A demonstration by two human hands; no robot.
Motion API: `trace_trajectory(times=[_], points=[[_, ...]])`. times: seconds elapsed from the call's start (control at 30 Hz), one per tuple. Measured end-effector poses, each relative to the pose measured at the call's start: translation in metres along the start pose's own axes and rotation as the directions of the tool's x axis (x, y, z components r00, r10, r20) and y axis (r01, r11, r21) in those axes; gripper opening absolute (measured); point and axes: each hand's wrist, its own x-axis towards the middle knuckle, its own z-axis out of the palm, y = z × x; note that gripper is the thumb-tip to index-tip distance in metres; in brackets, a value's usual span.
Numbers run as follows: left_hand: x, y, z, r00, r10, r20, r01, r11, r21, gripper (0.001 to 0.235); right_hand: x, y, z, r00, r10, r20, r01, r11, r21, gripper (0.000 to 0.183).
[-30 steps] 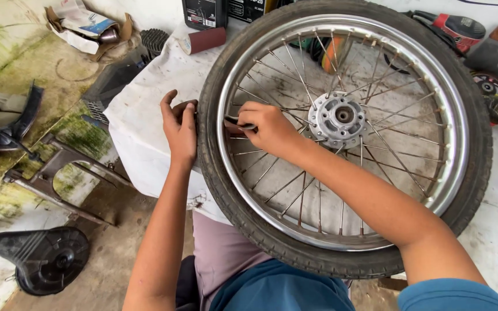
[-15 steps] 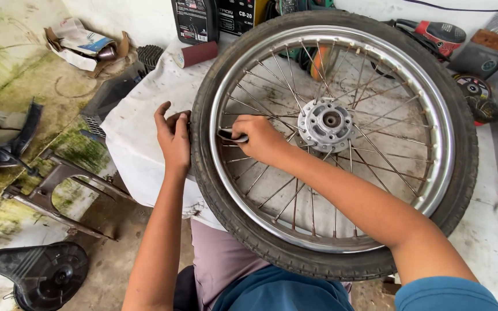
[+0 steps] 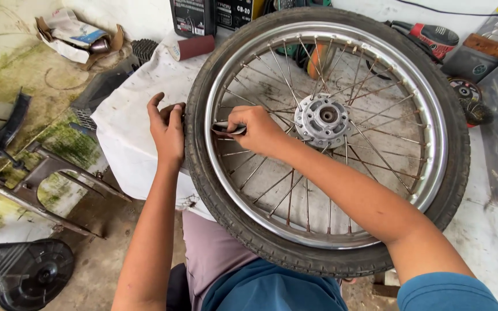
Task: Sanding the inner rim of a motorcycle wheel using sandpaper
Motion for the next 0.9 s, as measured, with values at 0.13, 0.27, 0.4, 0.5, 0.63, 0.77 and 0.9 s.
trace_trajectory(times=[0.13, 0.27, 0.4, 0.5, 0.63, 0.77, 0.9], points=[[-0.003, 0.002, 0.000, 1.000, -0.003, -0.005, 0.003, 1.000, -0.008, 0.048, 0.000, -0.018, -0.002, 0.999, -0.040, -0.009, 0.040, 0.999, 0.007, 0.018], [0.003, -0.003, 0.002, 1.000, -0.008, -0.026, 0.008, 1.000, -0.008, 0.048, 0.002, -0.019, -0.003, 0.999, 0.041, 0.013, -0.041, 0.999, -0.011, 0.017], [0.002, -0.005, 0.001, 1.000, -0.020, -0.024, 0.020, 1.000, 0.003, 0.049, 0.003, -0.018, -0.005, 0.999, 0.052, 0.003, -0.052, 0.998, -0.029, 0.019], [-0.001, 0.003, 0.002, 0.999, -0.036, -0.025, 0.036, 0.999, 0.013, 0.050, -0.001, -0.018, -0.001, 0.996, 0.073, 0.043, -0.068, 0.993, -0.101, 0.020], [0.002, -0.002, 0.001, 0.998, -0.063, -0.016, 0.063, 0.998, 0.018, 0.050, 0.003, -0.026, -0.004, 1.000, -0.005, 0.004, 0.005, 0.995, -0.099, 0.022], [0.004, -0.004, 0.003, 0.999, -0.045, -0.030, 0.045, 0.999, 0.014, 0.051, 0.001, -0.024, -0.001, 1.000, -0.027, -0.003, 0.026, 0.991, -0.133, 0.022], [0.000, -0.004, -0.001, 0.997, -0.076, 0.007, 0.075, 0.996, 0.047, 0.047, -0.001, -0.040, -0.004, 0.999, -0.045, 0.028, 0.049, 0.985, -0.163, 0.023]])
